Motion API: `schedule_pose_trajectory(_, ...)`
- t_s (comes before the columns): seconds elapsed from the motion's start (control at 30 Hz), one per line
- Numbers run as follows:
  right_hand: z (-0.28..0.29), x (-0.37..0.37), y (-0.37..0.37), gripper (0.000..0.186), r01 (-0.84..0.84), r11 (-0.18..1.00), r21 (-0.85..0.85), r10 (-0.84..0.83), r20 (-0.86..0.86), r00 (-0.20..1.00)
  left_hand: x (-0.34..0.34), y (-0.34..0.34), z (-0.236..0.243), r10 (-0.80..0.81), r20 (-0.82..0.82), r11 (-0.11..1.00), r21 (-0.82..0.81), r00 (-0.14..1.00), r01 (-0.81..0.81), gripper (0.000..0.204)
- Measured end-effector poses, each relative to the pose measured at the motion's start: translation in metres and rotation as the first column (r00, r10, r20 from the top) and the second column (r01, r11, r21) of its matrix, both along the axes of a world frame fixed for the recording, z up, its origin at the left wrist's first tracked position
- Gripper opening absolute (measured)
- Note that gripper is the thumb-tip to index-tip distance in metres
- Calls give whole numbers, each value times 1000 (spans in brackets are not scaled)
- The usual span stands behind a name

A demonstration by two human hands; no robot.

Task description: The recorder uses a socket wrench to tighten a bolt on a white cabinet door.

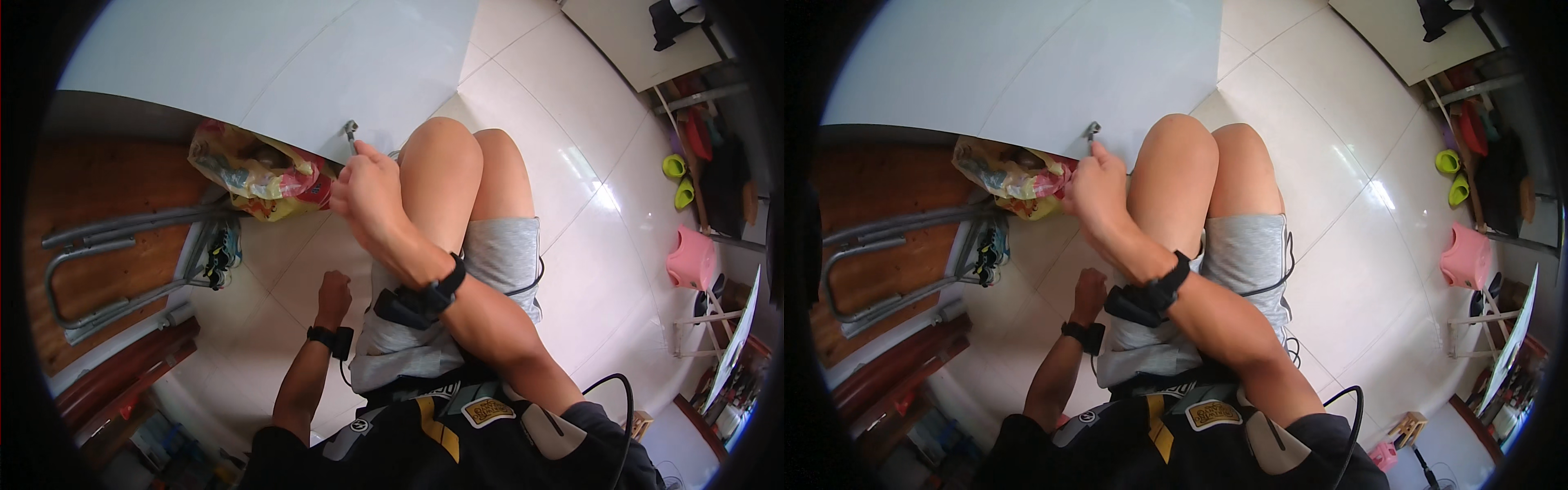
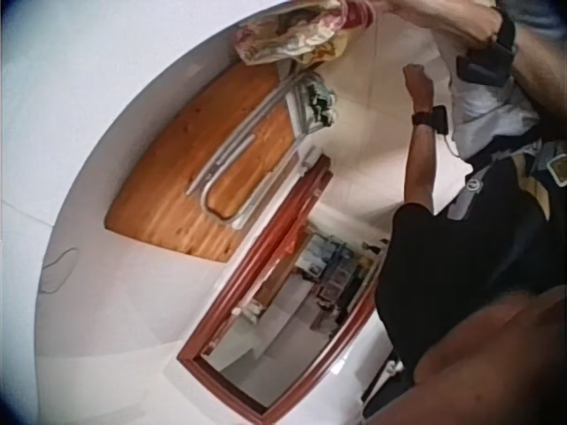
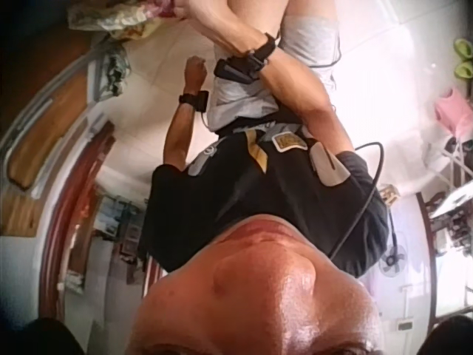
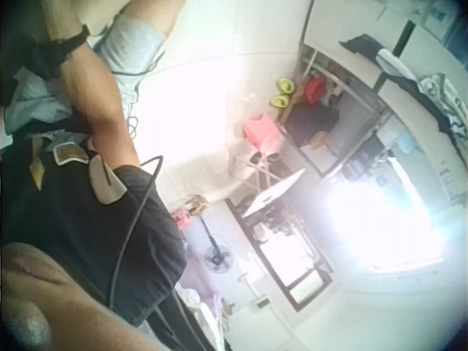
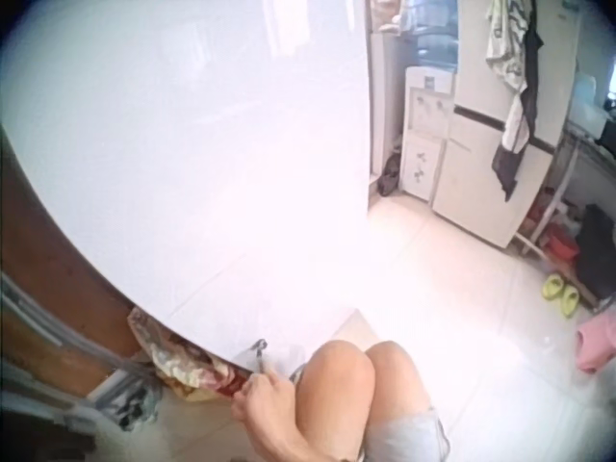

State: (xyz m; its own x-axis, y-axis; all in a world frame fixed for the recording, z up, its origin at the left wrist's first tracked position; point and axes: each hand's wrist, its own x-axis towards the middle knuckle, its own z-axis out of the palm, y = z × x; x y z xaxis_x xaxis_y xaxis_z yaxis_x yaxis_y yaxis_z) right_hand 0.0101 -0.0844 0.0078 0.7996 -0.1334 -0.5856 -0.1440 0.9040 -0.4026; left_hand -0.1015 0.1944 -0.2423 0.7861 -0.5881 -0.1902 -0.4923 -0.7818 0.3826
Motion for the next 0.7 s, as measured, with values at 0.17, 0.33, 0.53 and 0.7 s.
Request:
schedule_pose_trajectory(0.17, -15, 6, -12, 65, 52, 998, 19, -52, 24, 998, 71, -74, 59, -52, 130, 965, -247, 990, 83, 14)
schedule_pose_trajectory(0.33, 16, -18, -24, 59, 95, 995, 14, -96, 105, 990, 137, -147, 138, -128, 262, 858, -454, 957, 239, 15)
schedule_pose_trajectory(0.53, 12, -47, -73, 66, 257, 964, -65, -228, 289, 930, 205, -220, 181, -310, 616, 809, -230, 724, 541, 15)
schedule_pose_trajectory(0.7, 12, -56, -91, 67, 299, 950, -89, -256, 325, 910, 228, -235, 142, -574, 577, 809, 287, 581, 514, 4)
